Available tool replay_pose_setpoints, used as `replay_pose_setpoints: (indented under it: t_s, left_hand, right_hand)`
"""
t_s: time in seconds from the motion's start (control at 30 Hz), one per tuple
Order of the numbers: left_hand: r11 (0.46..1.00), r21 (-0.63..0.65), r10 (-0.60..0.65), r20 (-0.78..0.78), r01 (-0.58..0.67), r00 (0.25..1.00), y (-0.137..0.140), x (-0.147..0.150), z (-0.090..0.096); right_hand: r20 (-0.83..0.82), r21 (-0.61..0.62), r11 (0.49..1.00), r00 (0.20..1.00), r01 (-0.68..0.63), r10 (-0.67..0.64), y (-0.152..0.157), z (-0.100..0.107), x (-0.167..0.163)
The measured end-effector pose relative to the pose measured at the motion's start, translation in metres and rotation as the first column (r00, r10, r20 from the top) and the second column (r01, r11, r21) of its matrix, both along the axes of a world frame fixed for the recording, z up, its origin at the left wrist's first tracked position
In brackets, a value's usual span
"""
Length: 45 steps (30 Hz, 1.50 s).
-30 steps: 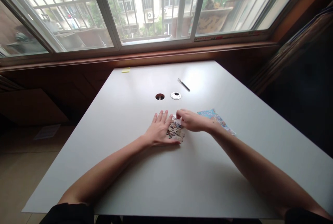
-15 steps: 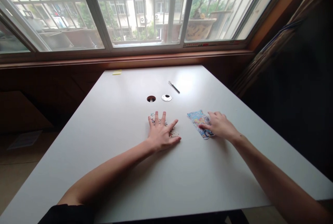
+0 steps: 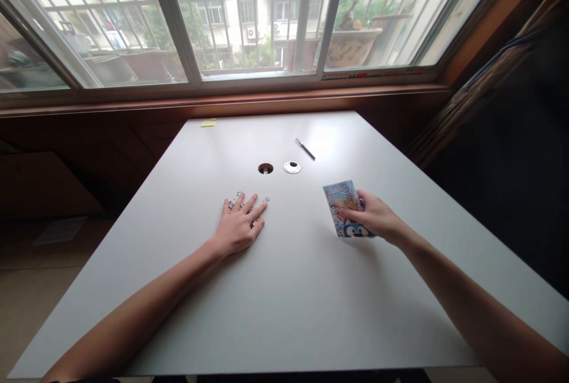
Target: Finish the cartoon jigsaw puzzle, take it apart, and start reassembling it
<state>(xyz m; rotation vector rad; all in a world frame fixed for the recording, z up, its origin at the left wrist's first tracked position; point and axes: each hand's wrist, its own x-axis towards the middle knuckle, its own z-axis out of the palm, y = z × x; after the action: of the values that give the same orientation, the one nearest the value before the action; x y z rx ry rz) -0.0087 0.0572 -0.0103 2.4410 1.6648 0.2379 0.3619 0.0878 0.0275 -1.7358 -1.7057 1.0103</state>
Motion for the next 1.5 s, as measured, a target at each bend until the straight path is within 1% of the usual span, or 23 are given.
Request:
replay_pose_setpoints:
  t_s: [0.07, 0.1, 0.2, 0.27, 0.33, 0.37, 0.4, 0.43, 0.5, 0.53, 0.57, 0.63, 0.7, 0.73, 0.83, 0.9, 0.93, 1.0, 1.03, 1.13, 1.27, 1.4, 1.5]
  left_hand:
    - [0.999, 0.031, 0.009, -0.024, -0.008, 1.0, -0.003, -0.013, 0.002]
    - [0.998, 0.055, 0.015, -0.029, -0.014, 0.999, -0.003, -0.019, 0.003]
    - [0.99, 0.135, 0.023, 0.015, -0.025, 1.0, -0.003, -0.026, 0.012]
    - [0.986, 0.163, 0.018, 0.129, -0.039, 0.992, -0.006, -0.023, 0.021]
    - [0.991, 0.108, 0.038, 0.346, -0.08, 0.938, -0.01, -0.015, 0.029]
    - [0.995, 0.038, 0.059, 0.491, -0.09, 0.869, -0.013, -0.01, 0.032]
    - [0.996, -0.048, 0.088, 0.639, -0.075, 0.764, -0.015, -0.005, 0.035]
    - [0.991, -0.132, 0.122, 0.766, -0.032, 0.631, -0.017, -0.002, 0.038]
    - [0.971, -0.228, 0.183, 0.908, 0.077, 0.377, -0.019, -0.003, 0.042]
    - [0.963, -0.246, 0.205, 0.931, 0.106, 0.301, -0.018, -0.009, 0.045]
    - [0.96, -0.262, 0.226, 0.935, 0.103, 0.272, -0.017, -0.019, 0.047]
    - [0.948, -0.315, 0.286, 0.906, 0.044, 0.312, -0.012, -0.049, 0.048]
    - [0.932, -0.36, 0.343, 0.851, -0.033, 0.398, -0.007, -0.085, 0.044]
    - [0.927, -0.369, 0.359, 0.815, -0.069, 0.454, -0.005, -0.102, 0.041]
    - [0.933, -0.294, 0.358, 0.691, -0.208, 0.628, -0.004, -0.135, 0.026]
    - [0.936, -0.106, 0.335, 0.559, -0.335, 0.758, -0.008, -0.137, 0.017]
    - [0.933, 0.005, 0.314, 0.473, -0.359, 0.823, -0.011, -0.133, 0.013]
    - [0.941, 0.16, 0.246, 0.29, -0.3, 0.925, -0.017, -0.117, 0.006]
    - [0.961, 0.161, 0.191, 0.211, -0.227, 0.959, -0.019, -0.108, 0.003]
    - [0.987, 0.1, 0.12, 0.074, -0.127, 0.99, -0.025, -0.088, -0.005]
    - [0.987, 0.056, 0.151, 0.018, -0.152, 0.988, -0.023, -0.094, -0.007]
    - [0.985, 0.078, 0.153, -0.021, -0.151, 0.988, -0.014, -0.102, 0.0]
    - [0.988, 0.065, 0.144, -0.047, -0.141, 0.988, -0.005, -0.085, 0.005]
  right_hand:
    - [-0.288, -0.079, 0.995, 0.957, -0.054, 0.029, -0.001, 0.005, -0.022]
    - [-0.379, -0.094, 0.992, 0.925, -0.082, 0.04, -0.001, 0.008, -0.034]
    - [-0.544, -0.108, 0.975, 0.832, -0.196, 0.107, -0.004, 0.01, -0.076]
    - [-0.614, -0.105, 0.965, 0.779, -0.241, 0.128, -0.007, 0.008, -0.105]
    - [-0.67, -0.096, 0.954, 0.728, -0.284, 0.149, -0.01, 0.004, -0.132]
    - [-0.69, -0.092, 0.947, 0.706, -0.306, 0.161, -0.012, 0.002, -0.145]
    - [-0.701, -0.079, 0.945, 0.692, -0.316, 0.172, -0.013, 0.0, -0.156]
    - [-0.706, -0.059, 0.941, 0.68, -0.334, 0.197, -0.014, -0.003, -0.165]
    - [-0.682, 0.0, 0.919, 0.672, -0.393, 0.288, -0.014, -0.007, -0.175]
    - [-0.611, 0.048, 0.908, 0.707, -0.416, 0.356, -0.012, -0.009, -0.177]
    - [-0.498, 0.104, 0.896, 0.757, -0.431, 0.422, -0.009, -0.011, -0.175]
    - [-0.125, 0.265, 0.854, 0.862, -0.447, 0.49, -0.001, -0.014, -0.169]
    - [0.07, 0.356, 0.8, 0.868, -0.483, 0.492, 0.006, -0.018, -0.162]
    - [0.186, 0.386, 0.75, 0.842, -0.537, 0.507, 0.009, -0.021, -0.161]
    - [0.291, 0.392, 0.686, 0.79, -0.613, 0.54, 0.011, -0.03, -0.173]
    - [0.304, 0.391, 0.671, 0.777, -0.63, 0.552, 0.007, -0.036, -0.191]
    - [0.308, 0.394, 0.664, 0.772, -0.635, 0.556, 0.005, -0.038, -0.203]
    - [0.306, 0.404, 0.646, 0.761, -0.648, 0.573, 0.002, -0.042, -0.226]
    - [0.3, 0.409, 0.636, 0.755, -0.654, 0.583, 0.001, -0.043, -0.238]
    - [0.262, 0.43, 0.615, 0.743, -0.661, 0.616, 0.002, -0.045, -0.268]
    - [0.174, 0.477, 0.586, 0.724, -0.655, 0.668, 0.012, -0.044, -0.287]
    - [0.08, 0.517, 0.601, 0.734, -0.61, 0.675, 0.023, -0.041, -0.277]
    - [0.054, 0.537, 0.627, 0.765, -0.565, 0.642, 0.026, -0.035, -0.248]
